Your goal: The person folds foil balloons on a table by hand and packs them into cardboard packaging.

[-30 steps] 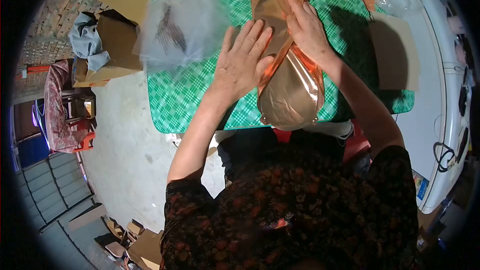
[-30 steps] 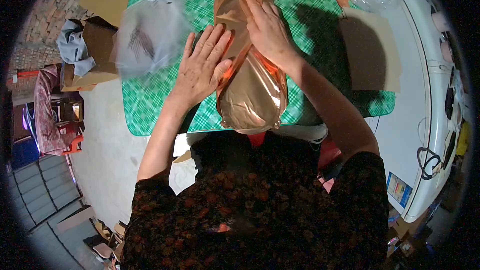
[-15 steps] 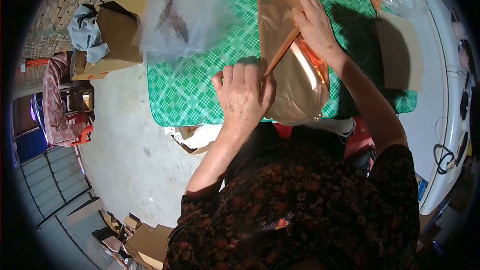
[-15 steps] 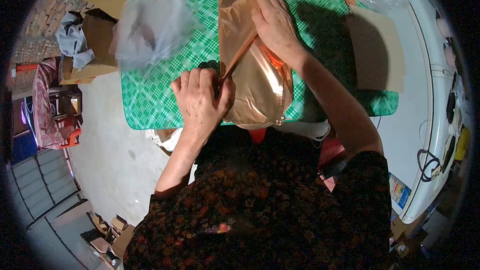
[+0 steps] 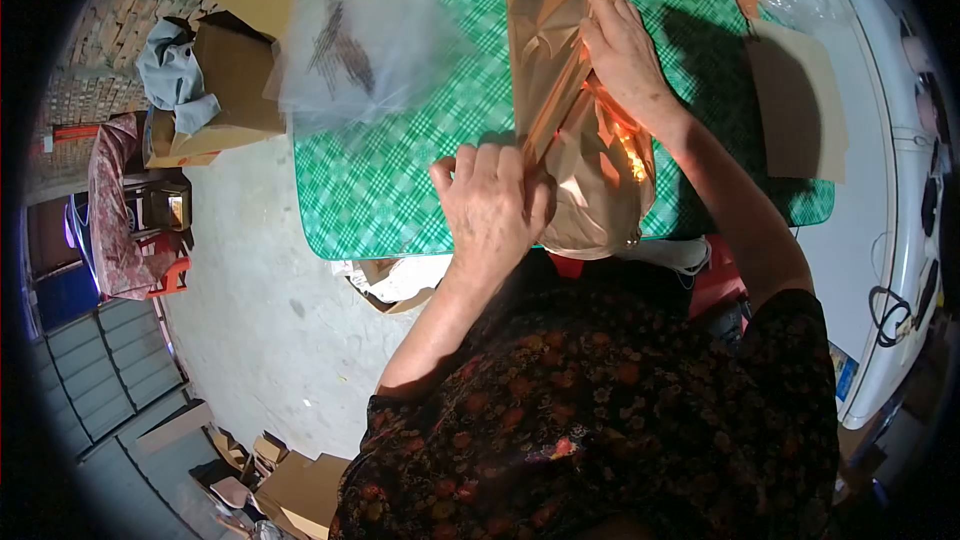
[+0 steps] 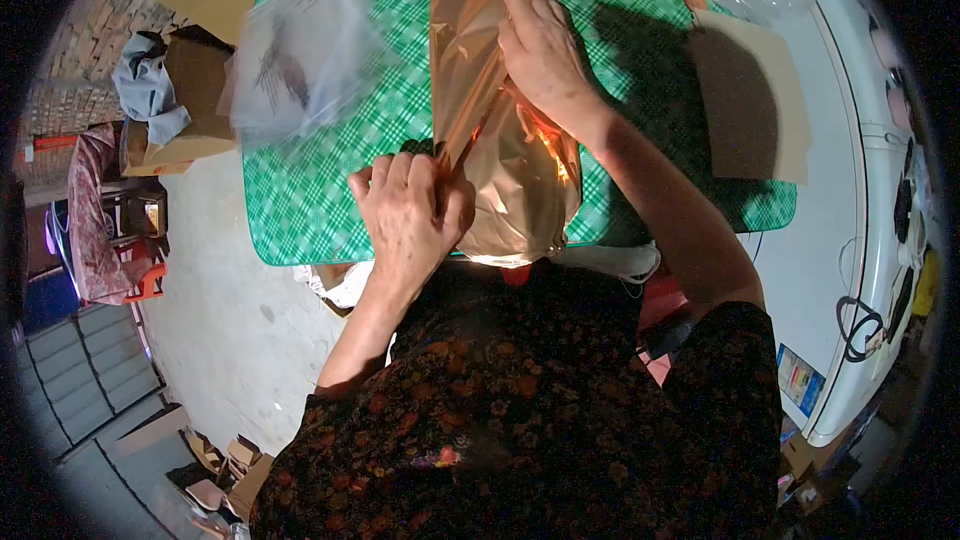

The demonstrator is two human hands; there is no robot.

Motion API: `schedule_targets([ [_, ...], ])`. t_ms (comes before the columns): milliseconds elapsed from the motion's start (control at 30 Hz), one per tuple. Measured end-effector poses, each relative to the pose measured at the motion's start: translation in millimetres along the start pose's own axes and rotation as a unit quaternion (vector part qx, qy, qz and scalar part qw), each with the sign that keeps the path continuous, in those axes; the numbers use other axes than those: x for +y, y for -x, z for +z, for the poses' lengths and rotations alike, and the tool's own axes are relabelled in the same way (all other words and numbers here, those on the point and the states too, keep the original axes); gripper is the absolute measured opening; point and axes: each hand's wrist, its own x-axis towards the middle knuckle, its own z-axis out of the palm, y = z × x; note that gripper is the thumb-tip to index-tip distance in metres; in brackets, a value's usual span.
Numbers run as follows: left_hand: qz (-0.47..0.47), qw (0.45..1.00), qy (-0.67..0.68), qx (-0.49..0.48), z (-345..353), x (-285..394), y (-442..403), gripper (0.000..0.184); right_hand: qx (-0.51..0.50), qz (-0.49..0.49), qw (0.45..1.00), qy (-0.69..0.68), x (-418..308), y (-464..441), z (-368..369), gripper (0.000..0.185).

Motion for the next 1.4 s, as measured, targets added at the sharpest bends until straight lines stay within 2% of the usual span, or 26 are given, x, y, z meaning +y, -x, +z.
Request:
schedule_targets([
  [133, 0.023, 0.999, 0.036, -0.032, -9, 0, -2, 0.026, -0.030, 0.028, 0.999, -0.010, -7, 0, -5, 0.058],
  [233, 0.063, 0.995, 0.079, 0.020, -22, -7, -26, 0.027, -0.025, 0.023, 0.999, -0.007, -6, -1, -6, 0.061],
  [267, 0.047, 0.997, 0.064, -0.018, -26, -9, -35, 0.033, -0.023, 0.016, 1.000, -0.006, -6, 0, -5, 0.062],
  [367, 0.135, 0.987, 0.065, 0.066, -8, -18, -76, 0.042, -0.034, 0.025, 0.999, -0.020, -10, -3, -8, 0.063],
  [400, 0.125, 0.990, 0.062, -0.008, -4, -20, -85, 0.054, -0.028, 0.025, 0.999, -0.018, -9, -2, -6, 0.063],
  [500, 0.171, 0.985, 0.028, -0.019, 30, -23, -101, 0.065, -0.021, 0.025, 0.999, -0.018, -4, -3, -3, 0.063],
  [533, 0.172, 0.984, 0.014, -0.051, 36, -23, -102, 0.072, -0.031, 0.039, 0.998, -0.030, -8, -3, -6, 0.063],
  [667, 0.178, 0.982, 0.015, -0.063, 60, -25, -96, 0.074, -0.033, 0.054, 0.998, -0.024, -8, -1, -6, 0.064],
  [733, 0.170, 0.982, 0.021, -0.078, 57, -24, -96, 0.073, -0.016, 0.034, 0.999, -0.009, -5, 0, -2, 0.067],
  [933, 0.172, 0.981, 0.007, -0.090, 56, -24, -95, 0.071, -0.028, 0.067, 0.996, -0.054, -9, -2, -9, 0.072],
  [1033, 0.174, 0.980, 0.002, -0.092, 55, -23, -95, 0.069, -0.015, 0.087, 0.993, -0.072, 0, -2, -5, 0.070],
  [1133, 0.173, 0.981, -0.001, -0.092, 54, -22, -96, 0.068, 0.005, 0.127, 0.981, -0.149, 14, -12, -12, 0.064],
  [1167, 0.171, 0.981, -0.003, -0.094, 54, -22, -96, 0.068, 0.029, 0.133, 0.984, -0.118, 26, -17, -14, 0.057],
  [1233, 0.167, 0.981, 0.003, -0.095, 52, -21, -95, 0.068, 0.112, 0.027, 0.992, -0.041, 44, -30, -30, 0.055],
  [1300, 0.165, 0.982, 0.003, -0.096, 51, -20, -96, 0.069, 0.078, -0.122, 0.987, -0.075, 50, -36, -36, 0.051],
  [1367, 0.168, 0.981, -0.005, -0.099, 53, -21, -96, 0.070, -0.028, -0.181, 0.983, -0.020, 48, -34, -37, 0.053],
  [1400, 0.169, 0.980, -0.008, -0.104, 54, -23, -95, 0.070, -0.117, -0.165, 0.978, 0.051, 28, -27, -36, 0.055],
])
